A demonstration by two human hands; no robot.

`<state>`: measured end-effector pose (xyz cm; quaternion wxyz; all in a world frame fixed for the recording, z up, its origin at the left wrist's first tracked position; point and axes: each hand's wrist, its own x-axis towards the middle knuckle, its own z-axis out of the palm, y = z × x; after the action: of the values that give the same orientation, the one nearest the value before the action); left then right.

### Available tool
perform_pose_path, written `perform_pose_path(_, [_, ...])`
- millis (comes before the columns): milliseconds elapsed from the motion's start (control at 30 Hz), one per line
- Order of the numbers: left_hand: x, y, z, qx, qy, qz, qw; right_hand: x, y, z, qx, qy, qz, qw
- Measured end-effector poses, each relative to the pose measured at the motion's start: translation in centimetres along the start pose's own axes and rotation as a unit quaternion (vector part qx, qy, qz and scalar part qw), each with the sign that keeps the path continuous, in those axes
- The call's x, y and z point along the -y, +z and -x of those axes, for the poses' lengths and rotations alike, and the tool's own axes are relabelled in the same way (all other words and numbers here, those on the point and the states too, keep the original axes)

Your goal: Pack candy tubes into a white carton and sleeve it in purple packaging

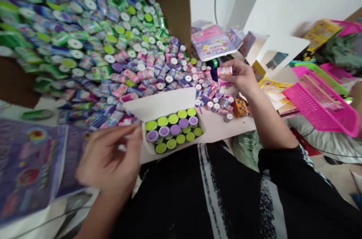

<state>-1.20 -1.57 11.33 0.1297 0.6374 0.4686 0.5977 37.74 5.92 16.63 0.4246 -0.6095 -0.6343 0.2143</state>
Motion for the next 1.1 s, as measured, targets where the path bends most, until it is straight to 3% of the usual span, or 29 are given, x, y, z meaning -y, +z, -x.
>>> perform_pose_path(67, [-2.4,1.0,-0.2,0.079,0.016,0.093,0.992,3.6,3.0,3.3,0.059,-0.064,-0.162,0.983])
perform_pose_path(133, [-3.9,2.0,-0.3,0.179,-0.048,0.179,0.966,6.9,6.3,6.7,0.132,-0.116,-0.256,0.951])
perform_pose_path(200, [-4.4,2.4,-0.2,0.215,-0.121,0.224,0.943,8.8,9.3,9.2,0.159,-0.145,-0.298,0.930])
perform_pose_path(333, [-4.0,1.9,0.7,0.196,-0.208,0.246,0.926,9.0,12.8,11.2,0.166,-0.158,-0.260,0.938])
perform_pose_path(467, [-3.2,0.6,1.5,0.220,-0.233,0.232,0.918,8.0,13.4,11.3,0.184,-0.151,-0.211,0.948])
perform_pose_path(567, [-3.0,-0.7,1.2,0.254,-0.168,0.135,0.943,8.4,12.4,10.7,0.215,-0.213,-0.096,0.948])
perform_pose_path(667, [-3.1,-2.0,0.1,0.272,0.012,-0.039,0.962,9.0,10.9,10.3,0.227,-0.269,0.045,0.935])
perform_pose_path(733, [-3.3,-2.4,-0.6,0.288,0.121,-0.125,0.942,9.2,10.6,10.5,0.246,-0.256,0.097,0.930])
perform_pose_path(800, [-3.3,-2.4,-1.0,0.325,0.181,-0.169,0.913,9.3,10.9,10.9,0.287,-0.225,0.111,0.924])
perform_pose_path(933, [-2.8,-1.9,-1.2,0.380,0.203,-0.214,0.876,9.8,12.7,11.6,0.356,-0.158,0.135,0.911])
perform_pose_path(1100, [-2.5,-2.4,-1.2,0.395,0.179,-0.275,0.858,10.6,13.8,11.8,0.335,-0.118,0.142,0.924])
